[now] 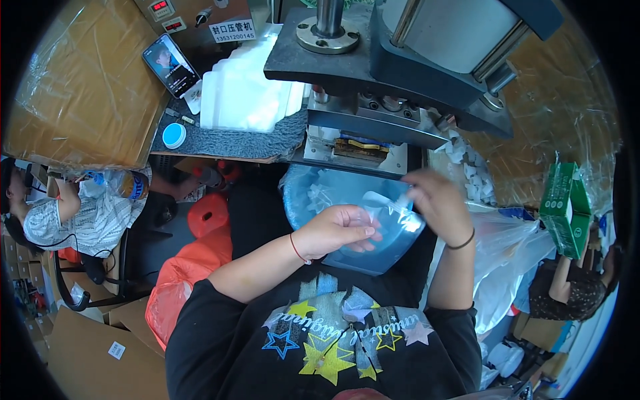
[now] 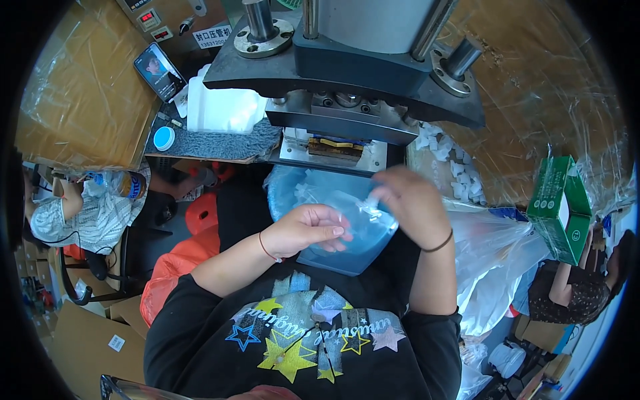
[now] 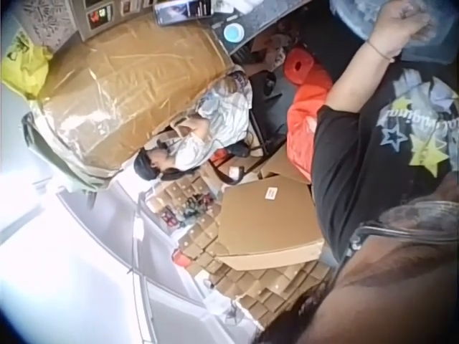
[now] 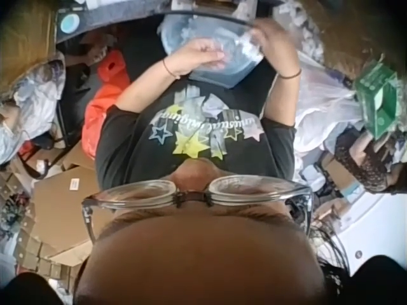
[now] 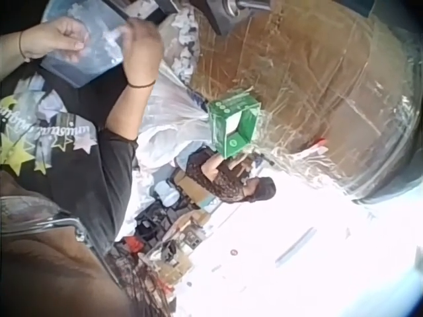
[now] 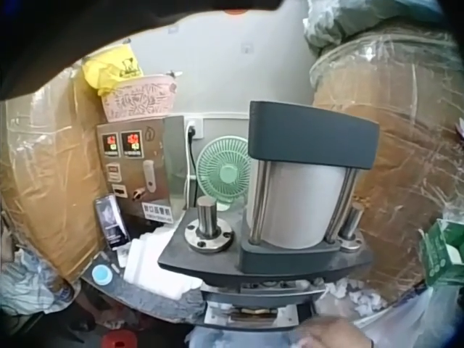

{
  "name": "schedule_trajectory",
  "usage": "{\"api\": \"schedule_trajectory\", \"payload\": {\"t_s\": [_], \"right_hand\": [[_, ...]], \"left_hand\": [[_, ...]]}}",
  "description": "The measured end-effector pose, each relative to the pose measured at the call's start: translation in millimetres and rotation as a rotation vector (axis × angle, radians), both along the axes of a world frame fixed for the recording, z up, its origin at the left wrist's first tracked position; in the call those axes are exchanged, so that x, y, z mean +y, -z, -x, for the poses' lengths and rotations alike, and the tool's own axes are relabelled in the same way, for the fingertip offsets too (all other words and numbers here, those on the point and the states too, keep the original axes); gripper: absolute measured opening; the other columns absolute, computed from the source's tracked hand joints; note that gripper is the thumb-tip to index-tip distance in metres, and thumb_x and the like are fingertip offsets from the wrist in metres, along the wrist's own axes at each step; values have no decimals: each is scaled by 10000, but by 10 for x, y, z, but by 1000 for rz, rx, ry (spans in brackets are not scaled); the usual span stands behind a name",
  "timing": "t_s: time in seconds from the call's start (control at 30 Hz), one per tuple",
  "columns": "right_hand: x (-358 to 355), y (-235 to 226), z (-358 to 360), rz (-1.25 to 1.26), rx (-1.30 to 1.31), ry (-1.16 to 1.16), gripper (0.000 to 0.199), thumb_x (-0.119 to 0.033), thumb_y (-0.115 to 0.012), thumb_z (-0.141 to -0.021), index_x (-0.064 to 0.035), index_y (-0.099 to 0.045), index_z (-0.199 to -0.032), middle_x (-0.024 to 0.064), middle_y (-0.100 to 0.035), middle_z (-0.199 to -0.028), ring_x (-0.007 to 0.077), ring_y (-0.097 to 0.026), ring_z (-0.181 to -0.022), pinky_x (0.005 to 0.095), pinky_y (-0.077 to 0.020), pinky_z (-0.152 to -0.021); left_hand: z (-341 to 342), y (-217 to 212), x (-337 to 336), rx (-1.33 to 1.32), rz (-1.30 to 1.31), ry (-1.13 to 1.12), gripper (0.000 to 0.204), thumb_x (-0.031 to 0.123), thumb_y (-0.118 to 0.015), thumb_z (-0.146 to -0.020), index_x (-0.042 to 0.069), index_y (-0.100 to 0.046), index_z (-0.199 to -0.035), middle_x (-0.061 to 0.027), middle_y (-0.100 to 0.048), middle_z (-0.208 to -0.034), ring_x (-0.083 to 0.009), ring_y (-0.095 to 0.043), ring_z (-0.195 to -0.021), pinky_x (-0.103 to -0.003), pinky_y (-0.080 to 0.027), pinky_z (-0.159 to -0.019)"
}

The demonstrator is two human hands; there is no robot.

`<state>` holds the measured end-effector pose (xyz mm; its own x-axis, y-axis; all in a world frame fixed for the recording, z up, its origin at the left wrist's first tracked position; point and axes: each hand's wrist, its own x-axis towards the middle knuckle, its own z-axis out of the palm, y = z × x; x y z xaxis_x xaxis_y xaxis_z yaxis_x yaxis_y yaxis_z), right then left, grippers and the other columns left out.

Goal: The person is using a heat sealer to seal plastic bags and then prepares a cardboard box for packaging.

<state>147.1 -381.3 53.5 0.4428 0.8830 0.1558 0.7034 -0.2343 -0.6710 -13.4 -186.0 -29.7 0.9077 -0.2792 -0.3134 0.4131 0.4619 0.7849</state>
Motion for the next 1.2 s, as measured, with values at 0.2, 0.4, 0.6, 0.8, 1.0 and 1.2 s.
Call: {"api": "schedule_trajectory", "payload": {"t_s": [0.2, 0.4, 0.6, 0.8, 1.0, 1.2], "right_hand": [[-285, 465, -657, 440, -512, 752, 266, -180, -650, -902, -101, -611, -1153, 182, -575, -1160, 412, -616, -1004, 474, -519, -826], [-300, 667, -699, 222, -450, 783, 257, -121, -695, -862, -75, -583, -1089, 204, -550, -1110, 417, -591, -1011, 479, -505, -830], [-481, 841, -789, 102, -583, 711, 254, -78, -725, -814, -9, -618, -1034, 206, -569, -1094, 409, -564, -1054, 455, -484, -896], [-474, 696, -729, -29, -576, 672, 237, -53, -704, -818, -5, -634, -1040, 180, -595, -1035, 363, -585, -993, 415, -483, -876], [-407, 506, -442, -36, -246, 913, 142, -94, -641, -928, -10, -623, -1041, 144, -627, -956, 278, -591, -828, 352, -483, -783], [130, 296, 175, -148, -79, 260, 136, -86, -565, -959, -14, -610, -1064, 118, -622, -923, 210, -590, -809, 297, -467, -754]], "left_hand": [[-235, 83, 280, 23, 19, -196, 203, 109, -646, -954, 31, -642, -1141, -149, -713, -1083, -206, -725, -889, -305, -584, -736], [-543, 161, 523, -16, 62, -359, 207, 70, -651, -927, -32, -632, -1106, -146, -696, -1040, -206, -701, -863, -311, -570, -690], [-497, 30, 733, -122, -295, -539, 312, 136, -702, -904, -25, -570, -1137, -150, -658, -1063, -232, -663, -951, -325, -547, -784], [-149, 80, 1891, -372, -2150, -564, 686, 370, -753, -848, 62, -483, -1398, -285, -344, -1516, -454, -368, -1386, -549, -291, -1132], [206, 36, 1495, -709, -1947, -354, 289, 136, -639, -893, 139, -670, -1180, -109, -652, -1182, -295, -611, -1074, -410, -477, -869], [177, -68, 991, -409, -985, -558, 146, 158, -675, -892, 19, -697, -930, -129, -679, -803, -218, -670, -730, -318, -512, -679]]}}
